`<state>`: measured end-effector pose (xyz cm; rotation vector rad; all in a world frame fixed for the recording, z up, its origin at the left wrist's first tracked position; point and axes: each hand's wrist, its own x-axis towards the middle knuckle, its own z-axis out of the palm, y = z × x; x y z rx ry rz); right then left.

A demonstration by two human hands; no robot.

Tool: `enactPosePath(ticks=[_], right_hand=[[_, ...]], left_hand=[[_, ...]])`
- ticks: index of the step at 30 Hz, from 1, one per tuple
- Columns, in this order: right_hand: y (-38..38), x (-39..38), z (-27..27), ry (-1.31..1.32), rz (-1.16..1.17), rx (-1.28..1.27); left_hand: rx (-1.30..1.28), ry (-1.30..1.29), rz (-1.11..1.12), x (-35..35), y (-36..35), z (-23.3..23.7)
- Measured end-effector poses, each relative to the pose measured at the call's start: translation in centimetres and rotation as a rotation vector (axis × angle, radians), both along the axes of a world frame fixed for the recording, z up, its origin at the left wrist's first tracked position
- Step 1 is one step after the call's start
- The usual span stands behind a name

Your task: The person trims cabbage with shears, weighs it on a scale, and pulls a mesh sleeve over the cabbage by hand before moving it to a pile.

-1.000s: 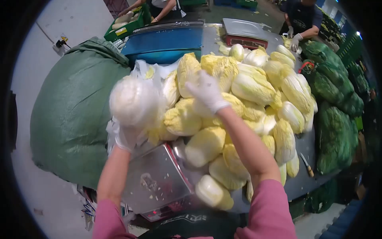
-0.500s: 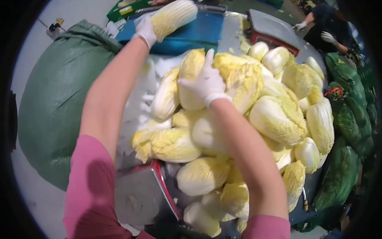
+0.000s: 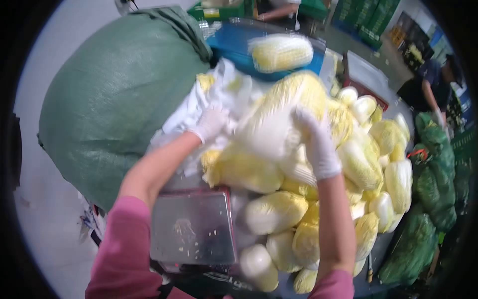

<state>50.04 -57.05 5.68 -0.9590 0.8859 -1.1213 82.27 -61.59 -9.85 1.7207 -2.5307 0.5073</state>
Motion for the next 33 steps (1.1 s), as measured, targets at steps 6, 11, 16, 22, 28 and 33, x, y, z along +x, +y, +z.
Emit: enactPosePath(ticks=[6,11,16,22,28,33], right_hand=[[14.6,4.5,0.7,0.06,0.288,0.123],[22.5,10.0,-3.7,0.762,0.51,-0.17],[22.4,11.5,-0.3,0.976,0.499,-0.301],[23.9,8.0,11.4,0.183,-0.114,-0.554],[28.6,9.1,8.8,0.148,0.131,-0.339],[34.0,7.8,3.2,0.127,0.196,-0.128]], left_hand=[[-0.183,0.4,0.091,0.9,4.8,14.3],[-0.247,0.803,-0.184,2.6,9.4,26.1],[0.198,1.291,-0.095,1.0,19.2,33.3],[0.542,1.424,-0.109,-2.2,30.0,32.0],[0.693,2.036,-0.259,-6.0,36.5,25.1],[0.717,2.236,-0.179,-8.0,43.3,19.8]])
